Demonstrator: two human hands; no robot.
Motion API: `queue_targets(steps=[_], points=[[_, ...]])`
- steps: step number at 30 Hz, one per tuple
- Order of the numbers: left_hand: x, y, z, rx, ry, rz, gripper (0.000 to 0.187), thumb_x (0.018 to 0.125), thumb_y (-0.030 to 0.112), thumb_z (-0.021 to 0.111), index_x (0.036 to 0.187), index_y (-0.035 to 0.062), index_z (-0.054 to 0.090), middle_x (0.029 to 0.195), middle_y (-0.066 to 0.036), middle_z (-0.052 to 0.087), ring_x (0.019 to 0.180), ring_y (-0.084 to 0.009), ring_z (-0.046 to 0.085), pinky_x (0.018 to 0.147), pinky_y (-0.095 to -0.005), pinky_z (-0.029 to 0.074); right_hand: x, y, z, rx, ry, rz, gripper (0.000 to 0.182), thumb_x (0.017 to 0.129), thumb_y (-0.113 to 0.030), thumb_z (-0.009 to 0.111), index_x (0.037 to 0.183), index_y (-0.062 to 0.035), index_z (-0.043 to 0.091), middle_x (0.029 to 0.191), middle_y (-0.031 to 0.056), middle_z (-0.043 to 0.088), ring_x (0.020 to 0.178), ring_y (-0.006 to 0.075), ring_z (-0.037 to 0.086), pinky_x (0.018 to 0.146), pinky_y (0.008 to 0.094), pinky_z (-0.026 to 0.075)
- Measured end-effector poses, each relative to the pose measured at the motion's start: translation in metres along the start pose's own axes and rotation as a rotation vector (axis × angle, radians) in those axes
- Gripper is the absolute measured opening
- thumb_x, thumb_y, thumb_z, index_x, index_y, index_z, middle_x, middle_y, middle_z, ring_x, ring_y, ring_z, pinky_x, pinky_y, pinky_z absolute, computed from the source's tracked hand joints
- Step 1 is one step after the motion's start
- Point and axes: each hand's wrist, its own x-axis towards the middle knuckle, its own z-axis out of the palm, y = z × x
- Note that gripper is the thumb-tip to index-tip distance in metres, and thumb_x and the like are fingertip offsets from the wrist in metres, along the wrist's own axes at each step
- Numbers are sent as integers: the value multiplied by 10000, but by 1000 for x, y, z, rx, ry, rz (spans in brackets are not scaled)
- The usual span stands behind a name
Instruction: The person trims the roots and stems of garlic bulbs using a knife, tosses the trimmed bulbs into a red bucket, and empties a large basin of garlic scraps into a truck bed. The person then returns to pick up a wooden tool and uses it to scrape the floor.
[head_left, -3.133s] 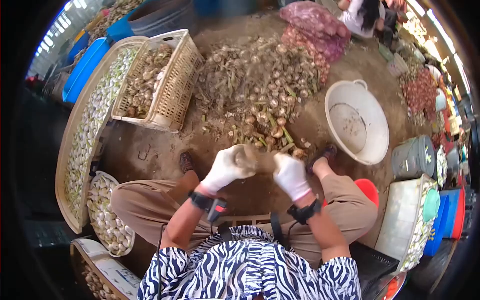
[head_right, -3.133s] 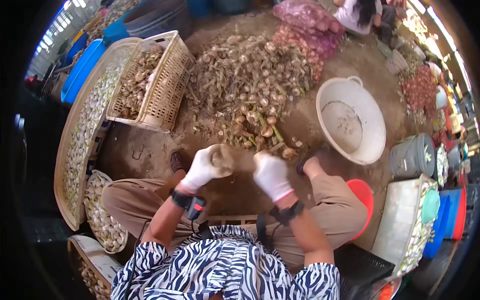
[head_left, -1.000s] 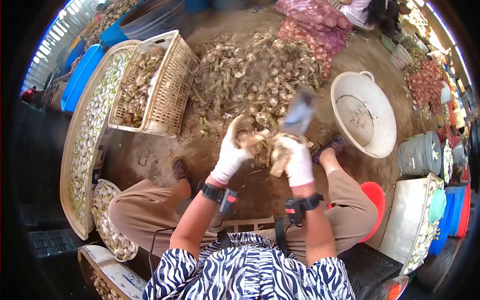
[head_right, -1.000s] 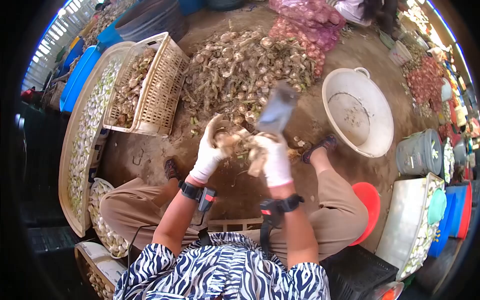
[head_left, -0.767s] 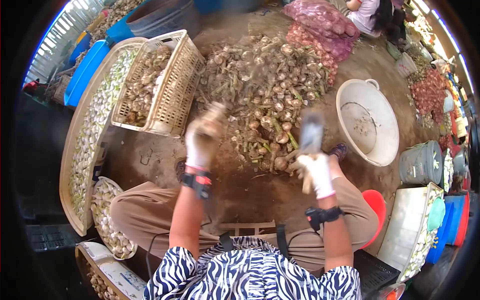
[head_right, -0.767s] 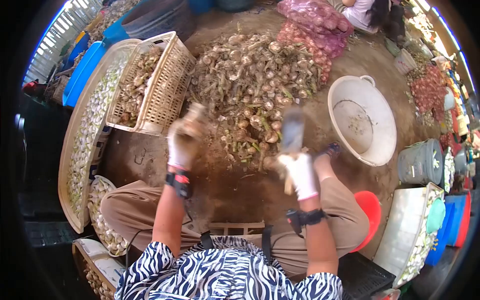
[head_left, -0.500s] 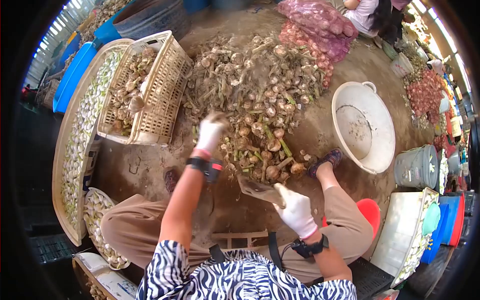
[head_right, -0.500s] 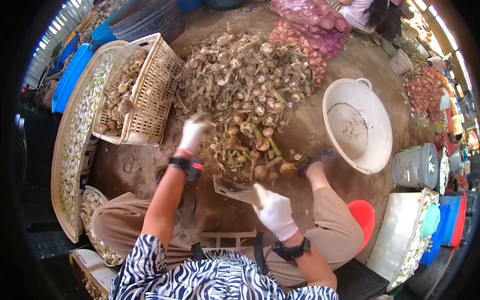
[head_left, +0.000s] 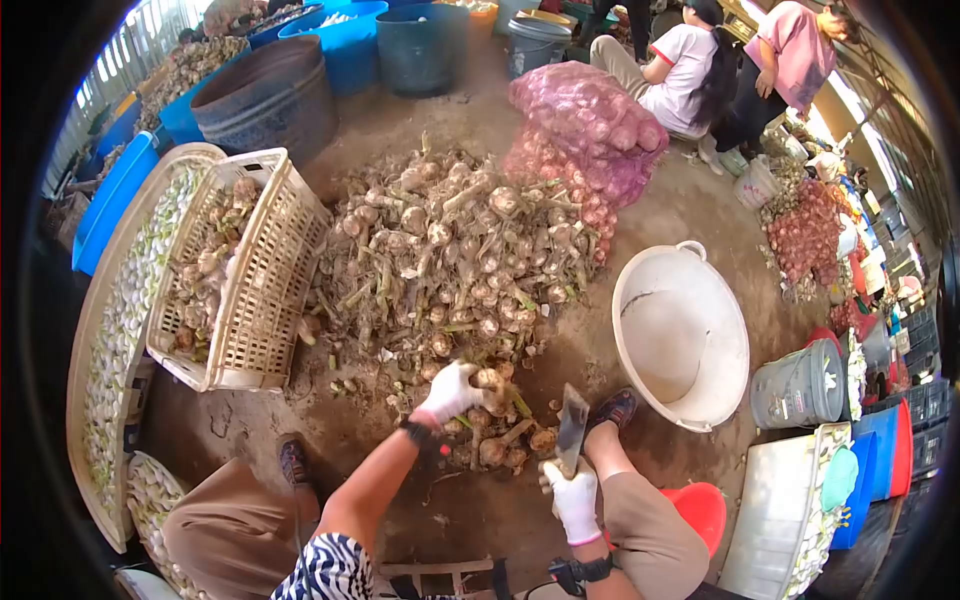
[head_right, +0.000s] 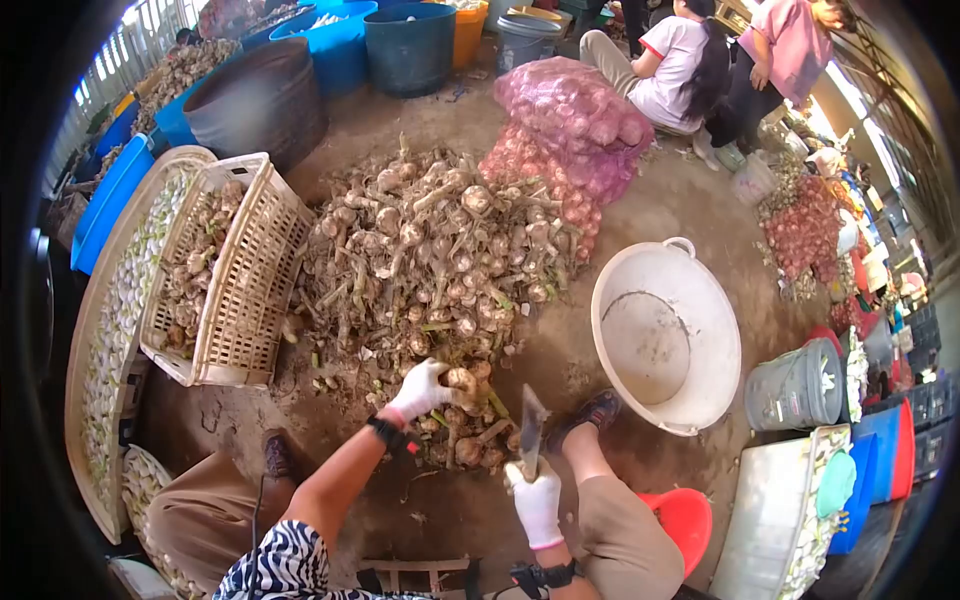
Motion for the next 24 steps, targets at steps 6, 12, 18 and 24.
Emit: queue_targets(steps=[6, 12, 18, 24], points=[[-124, 91, 7, -679, -255, -51, 711, 752, 332, 803, 1289, -30, 510, 1158, -142, 653, 1091, -208, 612, 949, -338, 476, 3, 20, 20, 144, 6, -181, 126, 881, -51, 691, 981, 18, 655, 861, 3, 642, 759, 105, 564, 669, 285, 485], [-172, 114, -29, -497, -181, 151, 841, 668, 244, 854, 1359, -1, 442, 1143, -140, 645, 1051, -227, 628, 927, -333, 493, -7, 24, 19, 370, -193, -37, 198, 896, -26, 652, 1081, 42, 645, 1000, 62, 672, 871, 161, 647, 787, 294, 552], [-196, 101, -66, -802, -196, 35, 744, 681, 150, 858, 1308, 16, 481, 1185, -91, 638, 1063, -158, 606, 947, -293, 489, -59, -41, 7, -564, -167, -707, 155, 825, -88, 718, 943, -29, 637, 799, 95, 668, 727, 238, 659, 622, 358, 518], [-216, 94, -76, -637, -47, 183, 633, 757, 156, 828, 1279, 18, 498, 1139, -122, 660, 1015, -193, 647, 886, -332, 515, -92, -55, 20, -940, -291, -1034, 264, 691, -142, 752, 847, -104, 543, 754, 93, 608, 732, 289, 643, 632, 412, 515]])
